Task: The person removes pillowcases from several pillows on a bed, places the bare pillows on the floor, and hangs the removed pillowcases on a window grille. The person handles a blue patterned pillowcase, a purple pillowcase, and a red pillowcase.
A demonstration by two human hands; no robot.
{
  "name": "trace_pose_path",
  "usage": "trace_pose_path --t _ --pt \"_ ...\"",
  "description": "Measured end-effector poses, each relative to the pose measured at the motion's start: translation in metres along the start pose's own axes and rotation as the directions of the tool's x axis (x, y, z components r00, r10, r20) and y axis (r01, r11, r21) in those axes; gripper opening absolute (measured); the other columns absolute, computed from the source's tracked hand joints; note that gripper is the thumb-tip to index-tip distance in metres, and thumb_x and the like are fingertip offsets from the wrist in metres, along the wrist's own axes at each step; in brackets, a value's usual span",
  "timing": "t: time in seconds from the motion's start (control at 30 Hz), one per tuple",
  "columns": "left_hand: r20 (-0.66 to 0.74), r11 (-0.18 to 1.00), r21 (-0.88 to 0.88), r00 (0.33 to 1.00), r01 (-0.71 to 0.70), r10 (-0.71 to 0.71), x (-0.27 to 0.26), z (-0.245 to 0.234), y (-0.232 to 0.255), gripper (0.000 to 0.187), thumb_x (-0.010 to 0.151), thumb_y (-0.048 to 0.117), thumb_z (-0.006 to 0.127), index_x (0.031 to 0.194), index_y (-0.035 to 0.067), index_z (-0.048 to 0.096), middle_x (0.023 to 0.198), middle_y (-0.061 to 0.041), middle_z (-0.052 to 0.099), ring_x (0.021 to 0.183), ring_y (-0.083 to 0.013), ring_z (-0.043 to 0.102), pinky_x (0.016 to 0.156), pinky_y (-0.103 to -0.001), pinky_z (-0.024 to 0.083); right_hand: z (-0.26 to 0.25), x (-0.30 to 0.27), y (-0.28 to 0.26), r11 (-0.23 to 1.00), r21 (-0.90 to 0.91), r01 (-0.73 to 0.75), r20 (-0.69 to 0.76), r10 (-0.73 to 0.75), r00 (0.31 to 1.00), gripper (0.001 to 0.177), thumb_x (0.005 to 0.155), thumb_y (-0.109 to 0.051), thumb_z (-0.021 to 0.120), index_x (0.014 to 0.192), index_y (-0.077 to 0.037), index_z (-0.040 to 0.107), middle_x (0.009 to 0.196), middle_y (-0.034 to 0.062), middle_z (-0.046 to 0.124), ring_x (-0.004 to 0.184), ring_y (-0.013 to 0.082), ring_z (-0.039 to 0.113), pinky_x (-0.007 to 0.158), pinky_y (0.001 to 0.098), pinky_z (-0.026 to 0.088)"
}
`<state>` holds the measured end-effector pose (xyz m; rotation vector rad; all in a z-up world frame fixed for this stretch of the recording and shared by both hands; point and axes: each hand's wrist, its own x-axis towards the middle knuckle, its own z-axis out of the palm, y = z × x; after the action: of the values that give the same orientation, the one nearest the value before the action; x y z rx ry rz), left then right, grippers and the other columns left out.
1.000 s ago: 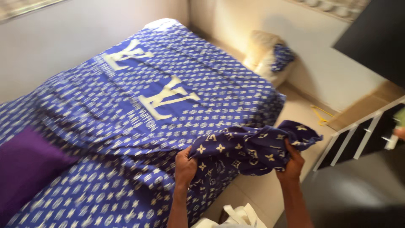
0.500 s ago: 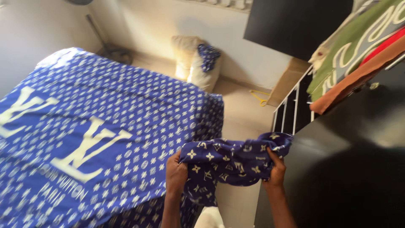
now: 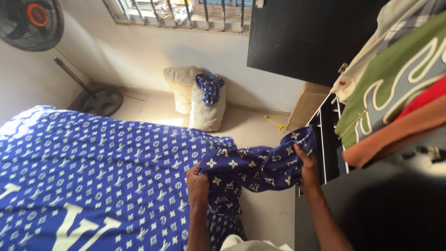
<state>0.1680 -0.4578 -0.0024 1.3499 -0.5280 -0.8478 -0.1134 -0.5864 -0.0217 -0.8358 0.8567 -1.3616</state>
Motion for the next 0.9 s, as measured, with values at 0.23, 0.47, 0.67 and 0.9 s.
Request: trace_pose_path --t 0.23,0.47,0.67,0.9 --pt "0.036 0.990 -0.128 0.998 0.052 -0.048 0.086 0.062 0.004 0.029 0.099 0.019 0.058 0.109 -0.001 0.078 0.079 -0.004 0.077 0.058 -0.0070 0.064 0.055 -0.023 0.052 0.020 0.087 0.007 0.994 -0.079 0.080 -0.078 -0.086 0.993 0.025 0.098 -0.025 0.068 0.113 -0.006 0.070 0.101 0.0013 0.072 0.086 0.0103 0.071 0.078 0.0261 0.057" --pt "0.026 0.992 -0.116 0.999 0.043 -0.040 0.168 0.119 0.002 0.028 0.099 0.019 0.059 0.103 -0.002 0.077 0.076 -0.003 0.074 0.058 -0.0068 0.062 0.054 -0.023 0.051 0.015 0.201 0.042 0.992 -0.123 0.016 -0.151 -0.034 0.988 0.027 0.094 -0.023 0.072 0.112 -0.003 0.071 0.101 0.0017 0.073 0.087 0.0099 0.069 0.079 0.0257 0.055" --pt "-0.175 0.993 -0.112 0.984 0.027 -0.047 0.258 0.172 -0.001 0.028 0.099 0.014 0.058 0.099 -0.005 0.078 0.072 -0.004 0.072 0.055 -0.0076 0.059 0.050 -0.024 0.048 0.021 0.347 0.071 0.984 -0.164 -0.076 -0.023 0.073 0.997 0.029 0.089 -0.021 0.074 0.113 -0.005 0.071 0.099 0.0008 0.075 0.085 0.0117 0.069 0.079 0.0276 0.055" --pt "-0.283 0.962 -0.274 0.955 0.012 -0.092 0.346 0.229 -0.010 0.026 0.096 0.008 0.056 0.104 -0.006 0.077 0.080 -0.008 0.075 0.060 -0.0079 0.063 0.057 -0.022 0.051 0.048 0.474 0.058 0.893 -0.422 -0.157 0.138 0.235 0.962 0.032 0.088 -0.026 0.076 0.108 -0.002 0.072 0.094 0.0046 0.076 0.082 0.0121 0.072 0.079 0.0264 0.056"
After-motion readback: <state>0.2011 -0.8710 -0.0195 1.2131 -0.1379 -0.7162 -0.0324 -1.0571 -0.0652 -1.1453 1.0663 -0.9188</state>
